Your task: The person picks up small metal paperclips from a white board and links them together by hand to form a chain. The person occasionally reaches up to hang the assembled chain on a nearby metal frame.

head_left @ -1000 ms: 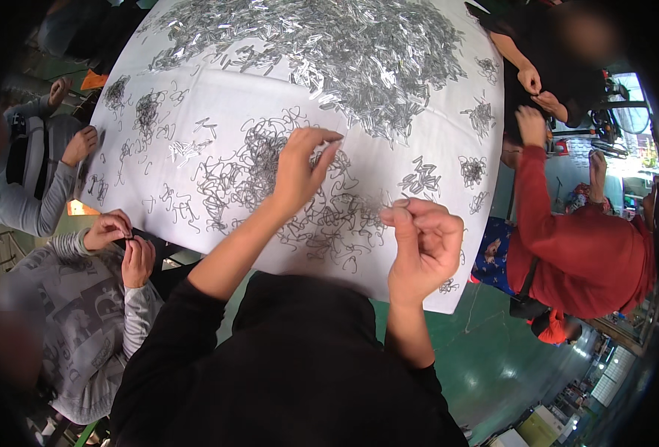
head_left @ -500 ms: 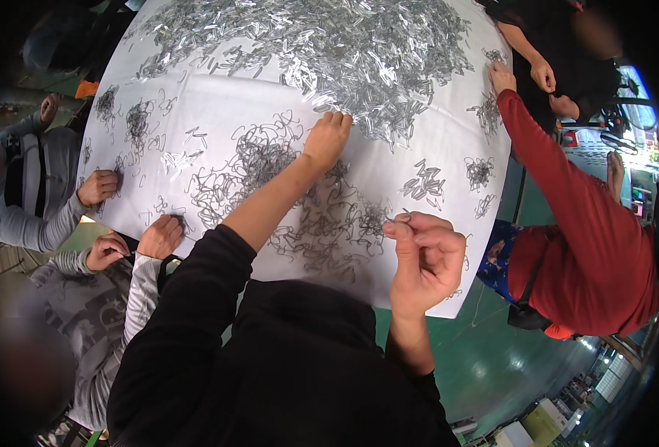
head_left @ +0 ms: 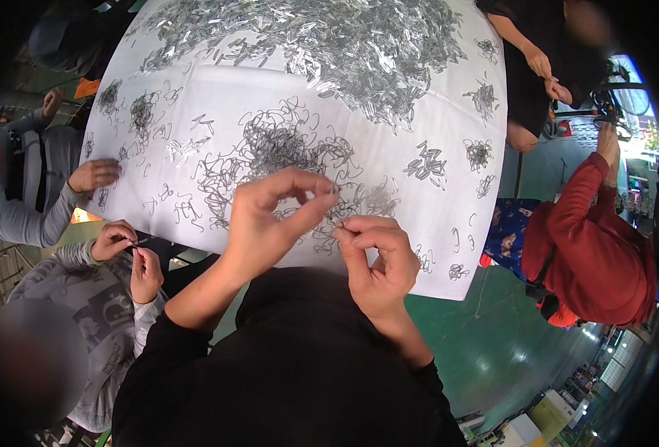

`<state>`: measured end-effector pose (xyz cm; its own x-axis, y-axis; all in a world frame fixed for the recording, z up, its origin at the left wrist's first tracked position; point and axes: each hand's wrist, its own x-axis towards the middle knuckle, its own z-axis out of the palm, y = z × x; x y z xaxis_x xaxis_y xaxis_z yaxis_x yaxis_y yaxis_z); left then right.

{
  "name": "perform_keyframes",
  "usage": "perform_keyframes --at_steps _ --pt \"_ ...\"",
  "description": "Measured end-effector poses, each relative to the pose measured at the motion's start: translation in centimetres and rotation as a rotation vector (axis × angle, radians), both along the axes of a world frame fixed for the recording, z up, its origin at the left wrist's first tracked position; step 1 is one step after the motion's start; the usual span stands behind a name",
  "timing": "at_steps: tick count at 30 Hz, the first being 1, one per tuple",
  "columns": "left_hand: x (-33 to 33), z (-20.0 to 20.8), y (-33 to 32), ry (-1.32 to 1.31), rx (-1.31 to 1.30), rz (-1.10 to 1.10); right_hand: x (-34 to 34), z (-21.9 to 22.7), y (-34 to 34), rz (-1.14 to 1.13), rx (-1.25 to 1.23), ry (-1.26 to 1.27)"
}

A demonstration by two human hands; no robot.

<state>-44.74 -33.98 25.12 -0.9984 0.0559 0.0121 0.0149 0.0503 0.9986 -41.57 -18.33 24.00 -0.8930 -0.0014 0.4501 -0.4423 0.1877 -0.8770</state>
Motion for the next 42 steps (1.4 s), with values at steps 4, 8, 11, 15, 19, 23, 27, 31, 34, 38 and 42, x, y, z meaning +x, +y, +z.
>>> perform_keyframes --at_steps 4,8,11,15,19,23,27,31,34,38,42 --pt "1.8 1.7 -1.3 0.099 -0.038 0.026 0.2 0.3 -1.3 0.003 0.04 0.057" --pt "2.7 1.8 -2.1 0.106 -0.013 0.078 0.3 0.6 -2.1 0.026 0.053 0.068" --pt "3.1 1.8 -2.4 0.099 0.001 0.124 0.1 0.7 -2.8 0.013 0.069 0.11" --pt "3.3 2.1 -2.7 0.072 0.015 0.155 -0.2 0.9 -3.3 0.047 0.083 0.128" --pt "2.6 1.9 -3.2 0.197 -0.066 0.108 -1.2 0.9 -3.7 0.04 0.094 0.154" --pt "2.1 1.6 -2.9 0.356 -0.165 0.188 -2.4 0.7 -3.9 0.044 0.125 0.221" --pt "1.3 1.6 -3.3 0.447 -0.201 0.196 -3.9 -0.9 -3.5 0.085 0.051 0.053" --pt "0.6 1.9 -3.8 0.494 -0.215 0.219 -11.8 -8.0 -2.2 -0.055 0.299 -0.269" --pt "0.0 2.0 -4.0 0.512 -0.213 0.231 -17.0 -14.3 -3.0 -0.116 0.691 -0.475" --pt "-0.5 2.4 -4.1 0.522 -0.253 0.259 -19.5 -19.3 -5.3 -0.122 1.043 -0.491" --pt "-0.7 2.4 -4.1 0.467 -0.237 0.257 -18.3 -17.5 -4.9 -0.167 1.053 -0.377"
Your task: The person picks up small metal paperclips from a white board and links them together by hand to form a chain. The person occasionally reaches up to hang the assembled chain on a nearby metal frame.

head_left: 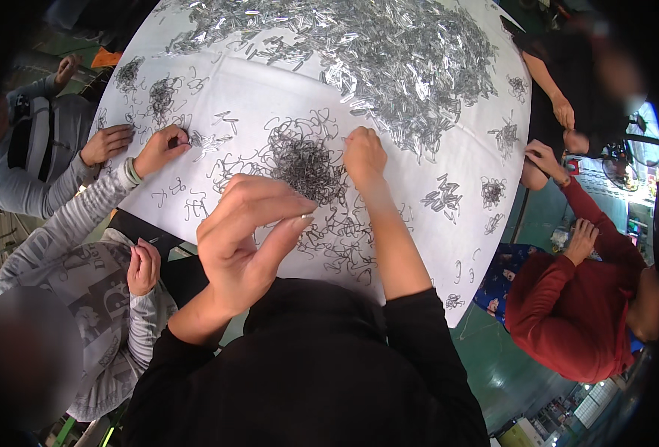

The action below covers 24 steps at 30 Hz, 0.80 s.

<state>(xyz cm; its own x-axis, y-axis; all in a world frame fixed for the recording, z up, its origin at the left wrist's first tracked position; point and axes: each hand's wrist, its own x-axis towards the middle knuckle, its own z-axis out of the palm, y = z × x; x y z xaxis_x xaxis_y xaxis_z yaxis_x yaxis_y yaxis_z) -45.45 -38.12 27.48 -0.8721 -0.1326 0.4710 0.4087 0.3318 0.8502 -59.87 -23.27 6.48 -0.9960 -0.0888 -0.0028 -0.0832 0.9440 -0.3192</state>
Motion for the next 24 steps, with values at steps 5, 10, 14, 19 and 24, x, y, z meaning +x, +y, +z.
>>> perform_keyframes --at_steps 5,10,14,19,24 --pt "0.5 -0.6 0.3 -0.112 0.083 -0.012 6.0 11.9 2.5 0.023 -0.972 -0.115" --pt "1.3 -0.5 1.0 -0.154 0.076 -0.042 13.7 22.3 2.3 0.019 -1.511 -0.104" --pt "1.5 -0.1 1.6 -0.095 0.019 -0.073 15.4 23.8 2.0 -0.023 -1.567 -0.037" --pt "1.4 0.0 2.6 0.057 -0.076 -0.095 15.9 23.0 2.4 0.004 -1.596 0.057" --pt "-0.3 -2.8 2.0 0.09 -0.077 -0.057 15.9 22.3 2.9 0.115 -1.515 0.324"
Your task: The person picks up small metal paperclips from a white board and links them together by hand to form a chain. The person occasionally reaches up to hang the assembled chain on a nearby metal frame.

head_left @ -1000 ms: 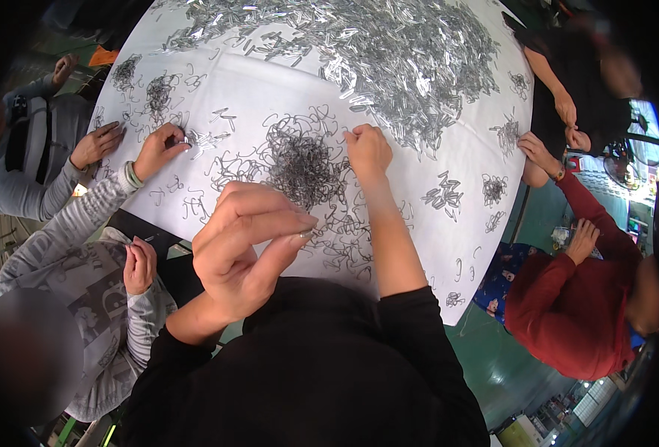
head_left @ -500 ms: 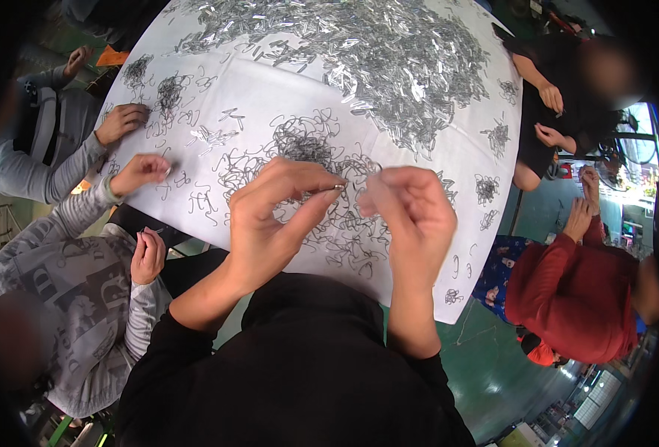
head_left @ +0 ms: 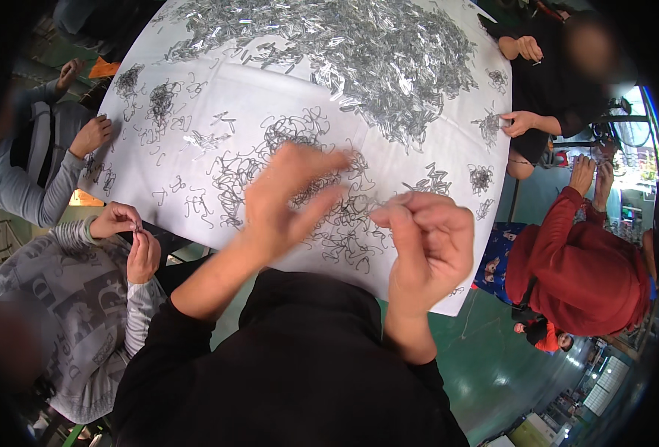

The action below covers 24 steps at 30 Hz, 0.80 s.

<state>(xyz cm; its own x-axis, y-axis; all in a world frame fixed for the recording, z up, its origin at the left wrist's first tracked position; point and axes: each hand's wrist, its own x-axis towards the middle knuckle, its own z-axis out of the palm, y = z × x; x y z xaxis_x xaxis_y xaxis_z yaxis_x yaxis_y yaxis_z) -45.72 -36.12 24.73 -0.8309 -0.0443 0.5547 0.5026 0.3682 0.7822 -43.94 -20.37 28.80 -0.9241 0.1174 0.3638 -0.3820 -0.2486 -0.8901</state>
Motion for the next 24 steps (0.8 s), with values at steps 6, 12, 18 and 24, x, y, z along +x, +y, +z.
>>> perform_keyframes --at_steps 6,12,18,24 --pt "-12.2 -10.7 -5.5 -0.242 -0.347 -0.015 -0.8 0.5 1.7 -0.034 0.076 0.087" --pt "-16.9 -18.3 -6.1 -0.177 -0.696 -0.399 -2.2 0.3 2.8 -0.092 0.139 0.071" --pt "-19.0 -20.1 -6.0 0.007 -0.896 -0.494 -2.8 -0.7 3.8 -0.15 0.251 0.082" --pt "-17.5 -16.6 -3.8 -0.013 -1.311 -0.324 -2.3 -1.2 3.4 -0.136 0.122 0.075"
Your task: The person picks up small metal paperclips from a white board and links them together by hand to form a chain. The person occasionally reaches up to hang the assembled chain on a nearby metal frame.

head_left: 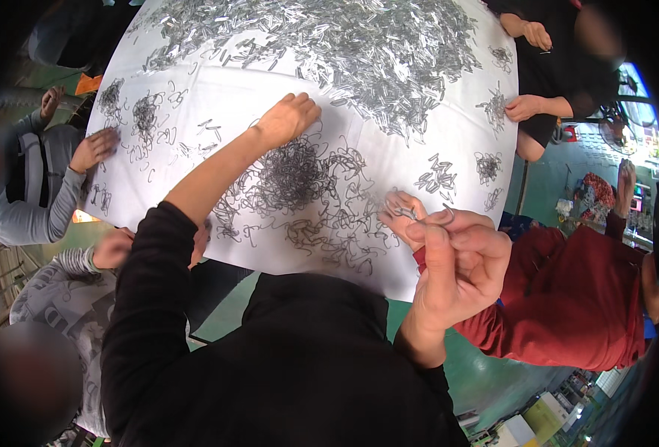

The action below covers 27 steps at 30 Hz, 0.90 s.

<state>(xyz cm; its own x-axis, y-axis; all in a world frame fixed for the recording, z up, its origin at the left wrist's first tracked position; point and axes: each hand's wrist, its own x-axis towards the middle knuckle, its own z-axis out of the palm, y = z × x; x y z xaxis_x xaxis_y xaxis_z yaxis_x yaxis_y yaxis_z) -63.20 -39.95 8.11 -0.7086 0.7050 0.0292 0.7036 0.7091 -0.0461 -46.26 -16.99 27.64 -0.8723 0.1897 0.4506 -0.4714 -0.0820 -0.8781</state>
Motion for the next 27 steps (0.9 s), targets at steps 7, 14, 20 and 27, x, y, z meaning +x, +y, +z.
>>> perform_keyframes --at_steps 7,14,20,27 --pt "6.4 13.5 5.5 -0.815 1.408 0.428 0.6 -0.4 -1.6 -0.056 0.013 -0.06" --pt "11.7 20.3 6.8 -0.783 1.614 0.258 0.3 -0.8 -2.1 -0.104 0.223 -0.031" --pt "12.8 21.2 6.7 -0.519 1.518 0.204 -0.4 -0.6 -2.6 -0.133 0.306 0.03" --pt "12.6 22.3 4.3 -0.313 1.453 0.218 -3.5 -2.5 -1.4 -0.083 0.219 -0.091"
